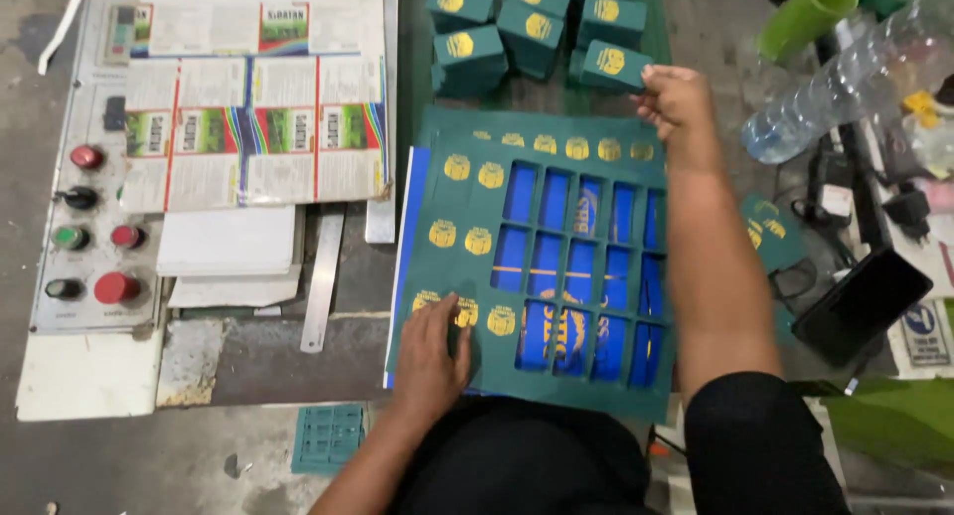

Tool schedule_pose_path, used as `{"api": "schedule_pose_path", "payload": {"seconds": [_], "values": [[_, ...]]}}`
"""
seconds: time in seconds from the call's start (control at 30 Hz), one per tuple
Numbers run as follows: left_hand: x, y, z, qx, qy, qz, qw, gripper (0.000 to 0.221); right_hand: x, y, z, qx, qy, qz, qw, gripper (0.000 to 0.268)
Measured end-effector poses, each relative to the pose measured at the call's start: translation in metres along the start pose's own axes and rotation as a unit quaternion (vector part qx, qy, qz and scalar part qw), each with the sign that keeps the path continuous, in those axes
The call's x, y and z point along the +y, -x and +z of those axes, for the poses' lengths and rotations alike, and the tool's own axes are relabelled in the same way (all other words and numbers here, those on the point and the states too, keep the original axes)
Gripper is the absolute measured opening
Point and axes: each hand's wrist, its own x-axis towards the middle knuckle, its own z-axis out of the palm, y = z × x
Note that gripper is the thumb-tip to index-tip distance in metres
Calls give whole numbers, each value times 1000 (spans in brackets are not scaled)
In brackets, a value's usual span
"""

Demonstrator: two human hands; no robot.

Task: Organizing and sorting small green printed paper tags into a grid-based tray on a production floor.

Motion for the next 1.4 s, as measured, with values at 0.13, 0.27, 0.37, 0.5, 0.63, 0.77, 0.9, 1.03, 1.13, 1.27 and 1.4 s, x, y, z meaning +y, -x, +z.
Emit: {"api": "schedule_pose_path", "payload": {"seconds": [0.13,0.27,0.37,0.5,0.63,0.77,0.9,1.03,1.13,1.27,1.4], "values": [[-4,0,2,4,3,-4,1000,46,23,-55,5,27,-17,33,999,18],[-3,-1,2,1,19,-17,1000,47,40,-80,11,73,67,2,995,17],[-2,-2,1,-6,19,-25,999,47,32,-64,25,145,176,-36,973,20],[-1,0,1,-12,19,-35,999,47,14,-43,39,224,377,-121,890,26],[-2,-3,4,-3,24,-17,1000,46,7,-34,46,273,453,-149,835,40],[-3,-5,6,-1,6,-18,1000,46,28,-44,23,264,447,-248,818,59],[5,2,-5,-20,3,-35,999,48,0,55,36,163,306,-314,884,44],[9,-6,-10,5,6,-1,1000,50,-30,211,58,34,207,-234,949,22],[15,-19,-24,-27,3,1,1000,51,-25,312,70,-90,25,-57,994,16],[21,-49,-26,-165,-24,-5,986,40,-10,391,83,-129,-121,152,972,35],[19,-74,8,-116,-45,212,969,32,3,423,95,-125,-158,213,956,49]]}}
